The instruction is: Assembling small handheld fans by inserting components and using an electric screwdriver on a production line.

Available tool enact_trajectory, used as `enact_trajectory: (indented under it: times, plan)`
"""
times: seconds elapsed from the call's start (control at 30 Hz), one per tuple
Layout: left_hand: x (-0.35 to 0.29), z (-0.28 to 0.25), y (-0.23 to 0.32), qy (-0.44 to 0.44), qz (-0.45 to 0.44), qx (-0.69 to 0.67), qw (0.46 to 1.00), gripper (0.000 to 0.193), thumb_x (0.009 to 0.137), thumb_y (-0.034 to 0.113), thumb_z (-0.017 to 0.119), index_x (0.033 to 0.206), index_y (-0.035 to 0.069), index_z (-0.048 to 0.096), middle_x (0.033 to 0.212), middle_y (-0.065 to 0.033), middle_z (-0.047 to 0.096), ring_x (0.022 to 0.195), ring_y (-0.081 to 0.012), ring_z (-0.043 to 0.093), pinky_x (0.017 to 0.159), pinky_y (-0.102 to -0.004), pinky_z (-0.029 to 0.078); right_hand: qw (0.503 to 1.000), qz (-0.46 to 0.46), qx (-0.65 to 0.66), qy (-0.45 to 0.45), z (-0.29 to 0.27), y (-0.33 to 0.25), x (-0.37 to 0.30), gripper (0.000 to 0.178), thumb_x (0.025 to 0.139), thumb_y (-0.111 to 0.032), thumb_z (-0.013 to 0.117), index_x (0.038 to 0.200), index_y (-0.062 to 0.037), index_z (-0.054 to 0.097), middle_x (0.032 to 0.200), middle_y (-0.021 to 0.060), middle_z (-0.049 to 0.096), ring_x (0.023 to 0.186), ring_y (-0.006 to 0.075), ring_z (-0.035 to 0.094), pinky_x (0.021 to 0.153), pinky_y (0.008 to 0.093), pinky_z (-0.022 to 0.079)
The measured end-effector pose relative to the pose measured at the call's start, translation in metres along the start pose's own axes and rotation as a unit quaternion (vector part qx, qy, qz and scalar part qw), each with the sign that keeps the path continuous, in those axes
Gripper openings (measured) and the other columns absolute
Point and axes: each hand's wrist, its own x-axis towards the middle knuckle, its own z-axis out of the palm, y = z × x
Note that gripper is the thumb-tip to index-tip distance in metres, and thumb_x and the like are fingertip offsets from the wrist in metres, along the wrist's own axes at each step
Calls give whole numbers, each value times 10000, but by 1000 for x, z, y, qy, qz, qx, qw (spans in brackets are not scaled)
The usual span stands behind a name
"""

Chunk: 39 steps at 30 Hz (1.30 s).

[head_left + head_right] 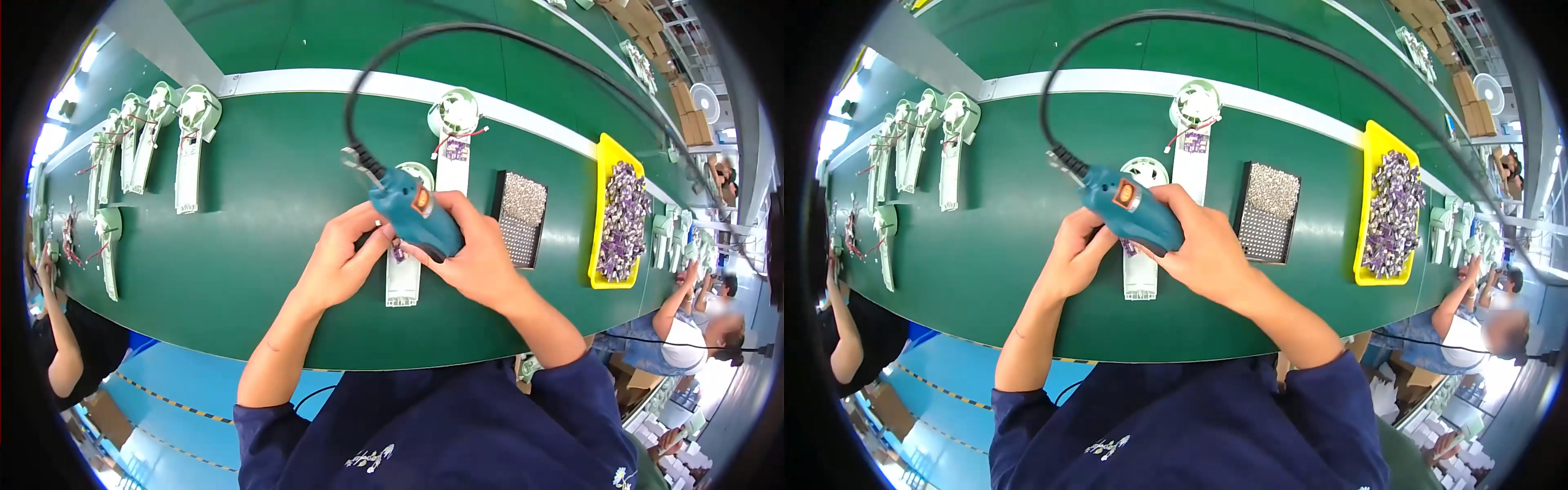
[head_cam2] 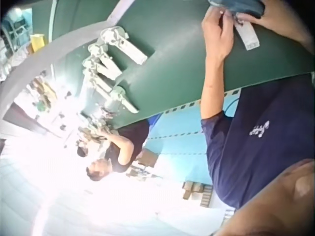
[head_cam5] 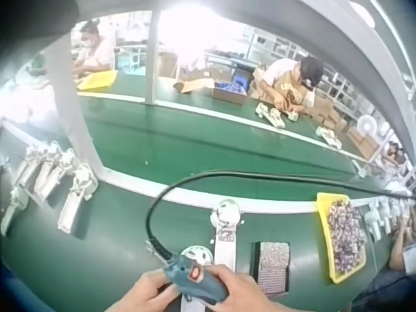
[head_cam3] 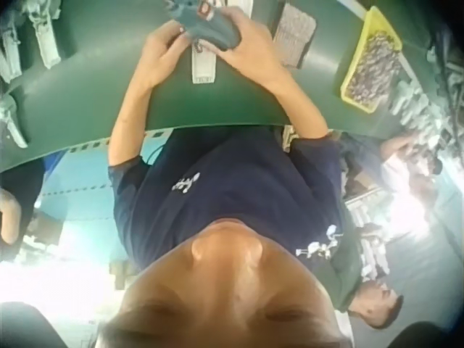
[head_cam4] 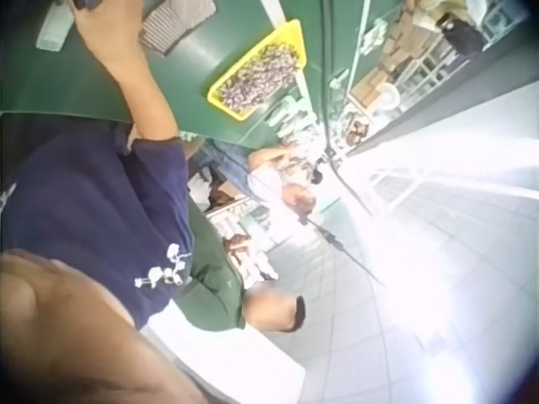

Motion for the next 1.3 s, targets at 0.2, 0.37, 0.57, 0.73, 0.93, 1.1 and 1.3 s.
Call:
enact_trajectory:
  times: [0.2,0.37,0.57,0.73,0.93,1.1,1.3]
  plan:
    - [0,-3,1,-25,22,35,999,195,1021,142,624,983,-37,692,936,-115,664,855,-231,648,790,-354,513,995,54,66,49,7,4,-3,479,857,-158,868,1218,-25,583,1007,87,762,926,161,733,841,319,574]
    - [0,-4,-6,-9,12,29,999,182,1014,146,642,975,-23,696,920,-128,668,834,-258,656,782,-356,514,997,51,39,47,9,6,-11,425,880,-105,834,1209,-17,579,1008,90,763,939,157,741,851,312,578]
    - [3,-3,-8,-4,19,7,1000,227,1039,151,603,944,-40,683,901,-135,658,818,-271,659,781,-361,514,998,55,11,33,13,7,-7,456,858,-105,839,1226,-9,586,1012,116,754,954,191,745,855,324,574]
    - [4,-2,-6,20,-8,23,1000,202,1032,126,586,968,-42,679,873,-142,634,819,-272,645,767,-365,511,1000,20,1,15,5,8,-5,468,839,-86,836,1230,-13,590,1019,130,748,952,212,751,837,332,576]
    - [0,-2,-5,48,23,40,998,148,1001,83,592,1001,-44,668,896,-145,638,790,-301,637,739,-378,513,999,-7,-12,-28,4,8,-3,487,820,-67,830,1243,-27,592,1027,141,747,939,252,760,814,345,582]
    - [-3,-1,-13,66,59,73,993,125,960,44,595,997,-42,678,925,-157,654,774,-328,645,706,-397,516,997,17,-34,-61,9,12,-3,495,818,-69,824,1254,-35,591,1020,152,743,924,275,765,795,353,584]
    - [-1,-6,-24,70,55,111,990,122,920,18,600,985,-45,682,929,-168,656,761,-342,639,697,-412,520,994,-7,-85,-71,8,4,1,501,817,-82,832,1252,-35,588,1022,160,741,918,292,765,785,354,585]
